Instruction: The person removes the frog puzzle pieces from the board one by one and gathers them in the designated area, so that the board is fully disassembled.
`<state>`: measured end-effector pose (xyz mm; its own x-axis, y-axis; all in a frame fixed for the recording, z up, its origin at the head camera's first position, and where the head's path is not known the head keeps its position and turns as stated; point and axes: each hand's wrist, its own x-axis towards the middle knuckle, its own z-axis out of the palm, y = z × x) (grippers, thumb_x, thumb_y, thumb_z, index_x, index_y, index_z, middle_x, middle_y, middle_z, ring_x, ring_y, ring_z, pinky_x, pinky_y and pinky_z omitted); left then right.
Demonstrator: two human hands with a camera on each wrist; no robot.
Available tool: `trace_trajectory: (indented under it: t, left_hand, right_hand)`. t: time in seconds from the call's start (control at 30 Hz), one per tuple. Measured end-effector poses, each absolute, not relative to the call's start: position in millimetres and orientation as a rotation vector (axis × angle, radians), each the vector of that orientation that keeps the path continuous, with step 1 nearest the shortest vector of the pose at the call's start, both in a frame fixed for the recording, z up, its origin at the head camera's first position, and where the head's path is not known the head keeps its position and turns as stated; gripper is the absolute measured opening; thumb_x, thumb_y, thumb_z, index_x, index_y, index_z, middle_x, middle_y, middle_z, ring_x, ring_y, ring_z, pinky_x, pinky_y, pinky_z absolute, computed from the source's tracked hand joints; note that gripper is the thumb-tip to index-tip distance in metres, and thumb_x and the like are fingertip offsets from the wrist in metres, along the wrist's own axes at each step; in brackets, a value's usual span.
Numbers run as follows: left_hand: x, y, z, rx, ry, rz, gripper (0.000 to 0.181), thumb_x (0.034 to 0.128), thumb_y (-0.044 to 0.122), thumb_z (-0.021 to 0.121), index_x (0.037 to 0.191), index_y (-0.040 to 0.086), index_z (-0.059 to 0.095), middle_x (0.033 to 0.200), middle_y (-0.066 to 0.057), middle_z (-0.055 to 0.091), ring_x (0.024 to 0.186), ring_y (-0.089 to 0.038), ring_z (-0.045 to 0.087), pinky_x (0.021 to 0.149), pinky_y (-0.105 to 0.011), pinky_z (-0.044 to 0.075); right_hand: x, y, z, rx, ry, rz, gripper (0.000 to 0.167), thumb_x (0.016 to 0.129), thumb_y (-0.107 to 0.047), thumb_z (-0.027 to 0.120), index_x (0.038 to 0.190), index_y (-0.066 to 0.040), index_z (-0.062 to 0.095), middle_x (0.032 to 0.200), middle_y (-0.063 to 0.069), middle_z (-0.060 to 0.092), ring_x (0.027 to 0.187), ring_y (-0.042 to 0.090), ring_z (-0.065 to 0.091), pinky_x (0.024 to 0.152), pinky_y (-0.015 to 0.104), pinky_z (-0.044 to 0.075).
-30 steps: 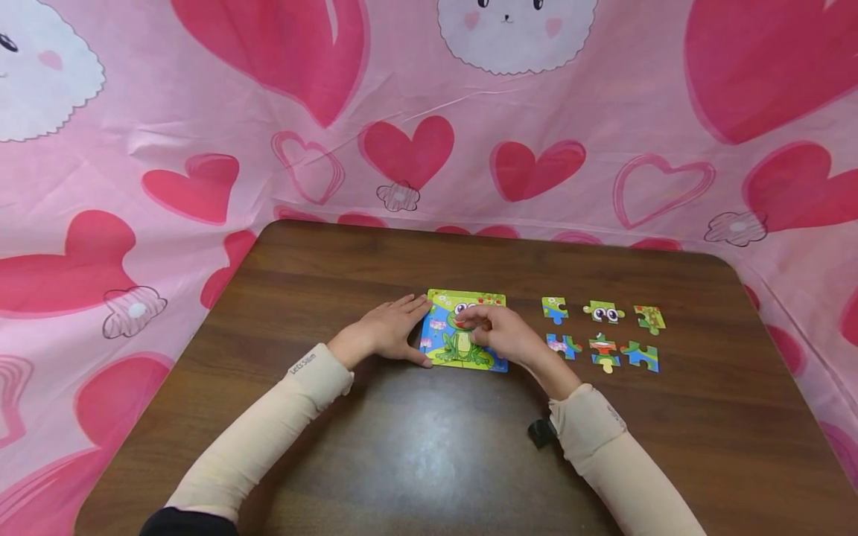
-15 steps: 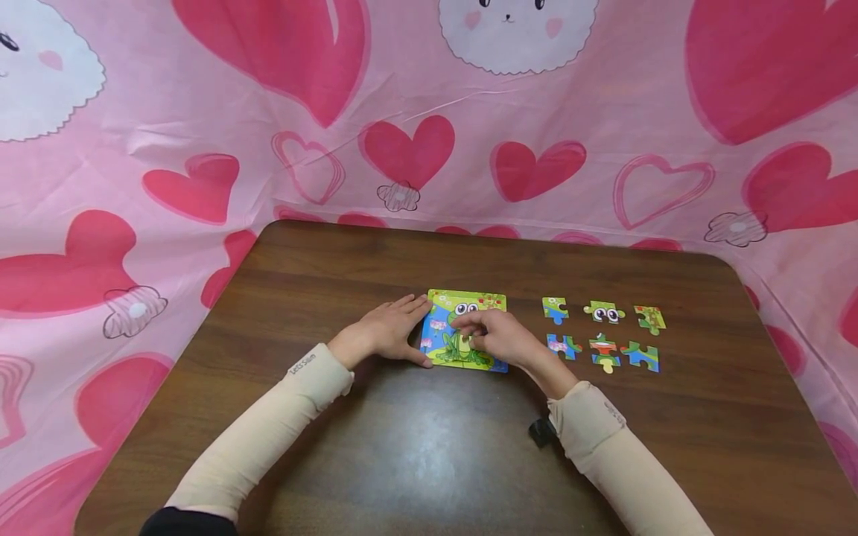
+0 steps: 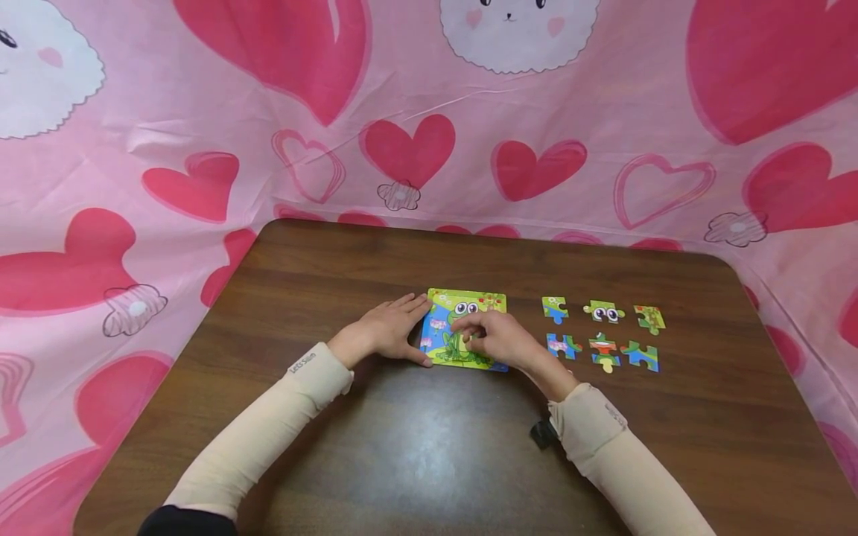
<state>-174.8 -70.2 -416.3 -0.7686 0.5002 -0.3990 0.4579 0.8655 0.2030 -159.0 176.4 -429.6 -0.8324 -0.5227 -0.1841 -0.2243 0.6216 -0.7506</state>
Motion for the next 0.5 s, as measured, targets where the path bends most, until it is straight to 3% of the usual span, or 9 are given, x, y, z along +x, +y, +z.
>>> trace_trajectory:
  t: [0.23,0.43,0.5]
  left_hand:
    - [-175.4,-70.0,-417.9,0.705,2.597,0.124,0.115,0.0803,0.074,0.069,0.165,0.019,0.014,0.173,0.000,0.012,0.160,-0.022,0.010,0.127,-0.049,0.020]
    - [-175.1,-70.0,-417.4,0.695,2.598,0.119,0.115,0.0800,0.074,0.069,0.165,0.019,0.013,0.173,0.000,0.011,0.160,-0.022,0.010,0.127,-0.049,0.020]
    - [-175.1,-70.2,-417.3,0.694,2.597,0.119,0.115,0.0800,0.073,0.070,0.165,0.019,0.014,0.173,0.000,0.011,0.160,-0.022,0.010,0.127,-0.049,0.020]
  right_hand:
    - [-156.5,175.5,-429.5,-0.655,2.465,-1.046,0.032,0.094,-0.003,0.067,0.124,-0.011,0.071,0.105,0.005,0.075,0.090,0.012,0.067,0.072,0.028,0.054]
    - [-156.1,176.2,-432.8,-0.674,2.466,-1.043,0.034,0.094,-0.005,0.069,0.126,-0.014,0.071,0.139,0.012,0.065,0.080,0.009,0.062,0.065,0.025,0.050]
    - [-156.5,176.7,-433.0,-0.666,2.456,-1.047,0.034,0.094,-0.006,0.069,0.127,-0.015,0.071,0.136,0.011,0.067,0.078,0.010,0.060,0.065,0.025,0.050]
